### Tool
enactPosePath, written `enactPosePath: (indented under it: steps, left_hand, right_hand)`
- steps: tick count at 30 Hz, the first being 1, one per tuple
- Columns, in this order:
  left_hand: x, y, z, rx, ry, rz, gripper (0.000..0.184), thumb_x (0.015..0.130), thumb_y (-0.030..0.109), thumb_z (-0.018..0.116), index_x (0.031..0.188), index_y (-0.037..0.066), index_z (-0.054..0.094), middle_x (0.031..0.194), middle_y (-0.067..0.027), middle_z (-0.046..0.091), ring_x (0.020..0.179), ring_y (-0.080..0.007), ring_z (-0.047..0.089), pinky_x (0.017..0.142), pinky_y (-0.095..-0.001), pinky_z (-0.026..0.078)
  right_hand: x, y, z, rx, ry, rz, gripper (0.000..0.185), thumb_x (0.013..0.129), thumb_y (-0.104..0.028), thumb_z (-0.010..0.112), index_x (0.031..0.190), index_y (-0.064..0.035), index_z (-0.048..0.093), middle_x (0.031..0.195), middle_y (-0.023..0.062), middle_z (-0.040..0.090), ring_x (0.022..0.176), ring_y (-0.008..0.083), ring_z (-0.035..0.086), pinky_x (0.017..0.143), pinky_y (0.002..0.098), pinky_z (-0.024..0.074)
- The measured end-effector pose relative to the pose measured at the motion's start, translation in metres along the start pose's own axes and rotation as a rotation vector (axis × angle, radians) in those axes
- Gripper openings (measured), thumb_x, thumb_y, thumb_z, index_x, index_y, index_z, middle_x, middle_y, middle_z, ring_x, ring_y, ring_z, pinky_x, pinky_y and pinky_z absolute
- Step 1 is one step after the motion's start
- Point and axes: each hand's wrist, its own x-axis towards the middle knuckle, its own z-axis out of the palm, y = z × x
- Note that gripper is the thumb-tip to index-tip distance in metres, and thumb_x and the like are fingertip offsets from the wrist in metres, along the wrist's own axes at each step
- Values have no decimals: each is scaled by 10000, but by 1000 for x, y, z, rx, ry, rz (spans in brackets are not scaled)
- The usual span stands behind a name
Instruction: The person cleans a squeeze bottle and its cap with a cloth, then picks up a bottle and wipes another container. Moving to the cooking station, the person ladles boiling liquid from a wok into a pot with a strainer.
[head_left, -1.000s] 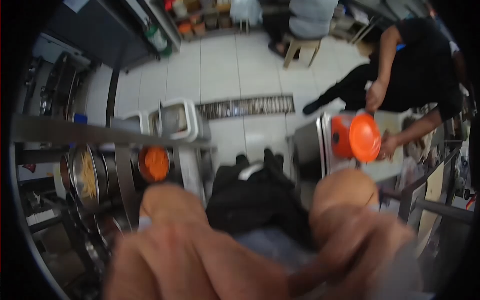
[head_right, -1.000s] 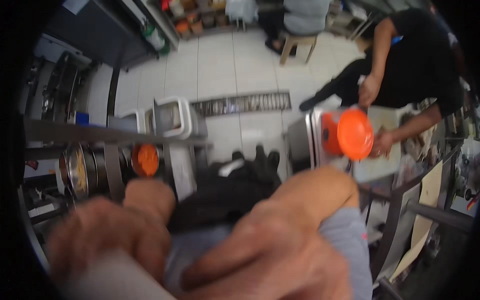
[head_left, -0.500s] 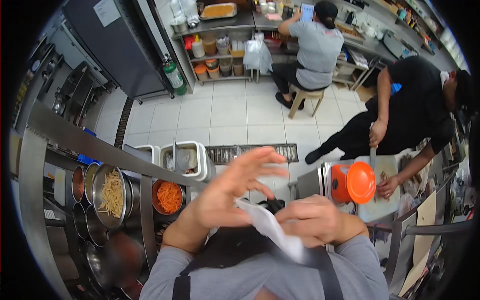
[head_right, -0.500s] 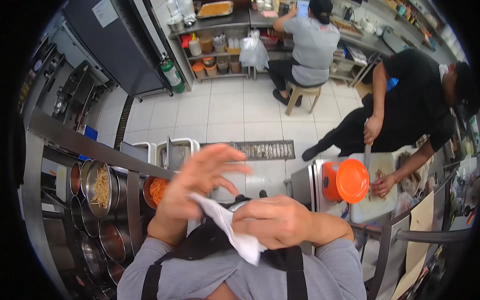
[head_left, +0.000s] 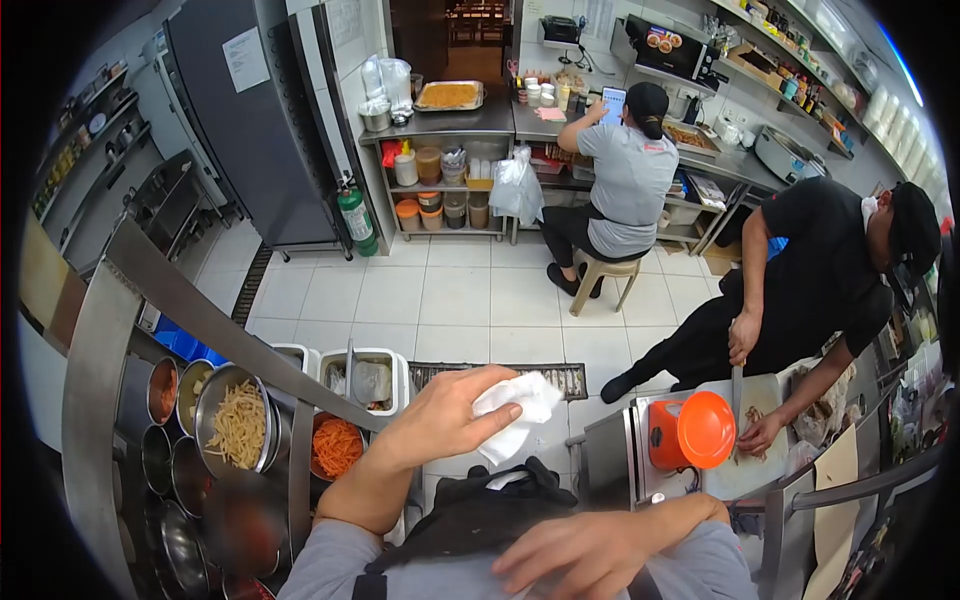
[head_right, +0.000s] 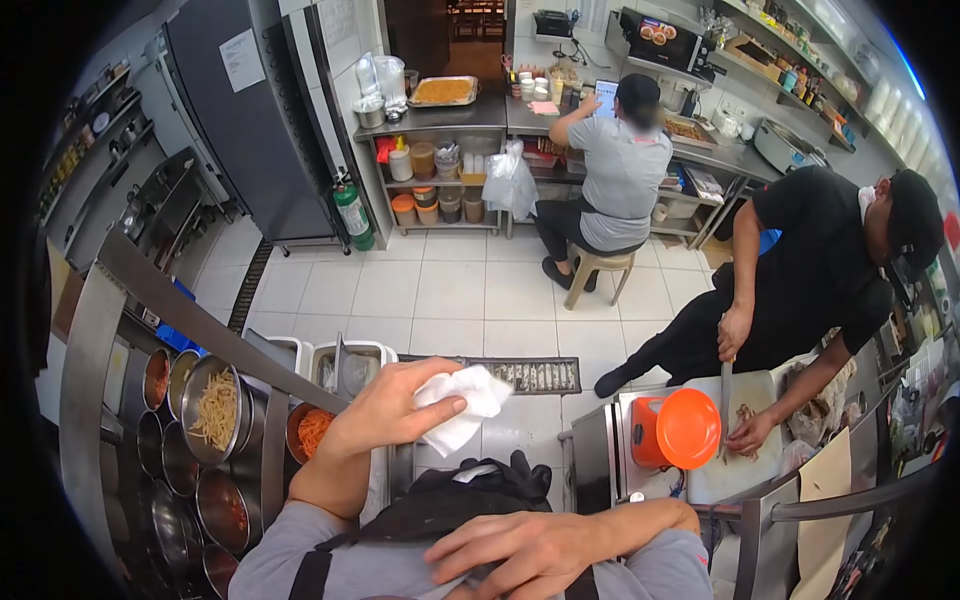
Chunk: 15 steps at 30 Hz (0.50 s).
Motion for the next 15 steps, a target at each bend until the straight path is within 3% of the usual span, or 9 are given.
enactPosePath:
  steps: [2, 3, 6, 8, 10, 11, 12, 14, 15]
  left_hand:
    - [-6, 30, -12, -128, -19, 12, 300, 860, 186, 684, 1083, -9, 633, 986, -212, 674, 867, -352, 677, 745, -397, 526]
    - [-12, 47, -18, -259, -47, 16, 308, 864, 163, 679, 1110, -15, 623, 1066, -210, 667, 933, -356, 670, 792, -408, 521]
    - [-22, 73, 3, -712, -593, 794, 140, 875, 81, 612, 942, -34, 656, 1034, -214, 658, 963, -300, 658, 788, -381, 538]
    - [-21, 91, 21, -820, -906, 697, 388, 898, 204, 601, 1209, -29, 581, 1072, -318, 617, 926, -345, 661, 770, -413, 541]
    - [8, 112, 16, -169, -1351, 521, 268, 894, 164, 582, 787, -82, 585, 795, -241, 594, 786, -354, 619, 738, -434, 519]
    - [18, 131, 24, 309, -1592, 438, 105, 787, 58, 610, 842, -31, 621, 915, -199, 652, 892, -263, 661, 711, -397, 526]
    - [1, 120, 39, 293, -1605, 443, 105, 787, 58, 610, 842, -31, 621, 915, -199, 652, 892, -263, 661, 711, -397, 526]
    - [-49, 92, 77, 87, -708, 540, 106, 733, 67, 591, 761, -31, 563, 784, -165, 605, 806, -223, 646, 642, -392, 500]
    - [-49, 92, 74, 72, -717, 533, 106, 733, 67, 591, 761, -31, 563, 784, -165, 605, 806, -223, 646, 642, -392, 500]
  right_hand:
    - [-19, -1, -4, -68, 48, 82, 361, 921, -334, 645, 903, 19, 715, 1275, 253, 571, 1169, 490, 528, 941, 510, 463]
    - [-29, 6, -2, -112, 21, 85, 311, 980, -261, 542, 913, 16, 664, 1291, 251, 534, 1225, 416, 513, 1014, 541, 412]
    - [-21, 8, -13, -441, 121, 23, 415, 891, -282, 669, 603, -23, 521, 904, 154, 622, 953, 346, 633, 922, 526, 469]
    - [-7, 3, -39, -552, 136, -48, 408, 883, -293, 678, 601, -36, 531, 820, 126, 601, 912, 339, 641, 892, 551, 475]
    - [3, -4, -51, -674, 135, -103, 420, 857, -314, 704, 591, -41, 526, 759, 113, 584, 858, 337, 648, 893, 549, 475]
    - [5, -3, -53, -669, 129, -104, 419, 855, -310, 705, 590, -40, 526, 757, 115, 581, 860, 339, 645, 897, 549, 473]
    - [5, -1, -52, -660, 123, -104, 418, 852, -307, 707, 588, -39, 525, 755, 118, 579, 863, 341, 643, 900, 548, 472]
    - [-2, 1, -47, -630, 152, -89, 407, 859, -294, 702, 600, -32, 529, 785, 126, 581, 881, 344, 638, 909, 552, 468]
    - [-6, 2, -43, -605, 165, -85, 396, 866, -281, 696, 612, -25, 532, 815, 134, 583, 898, 346, 634, 917, 556, 465]
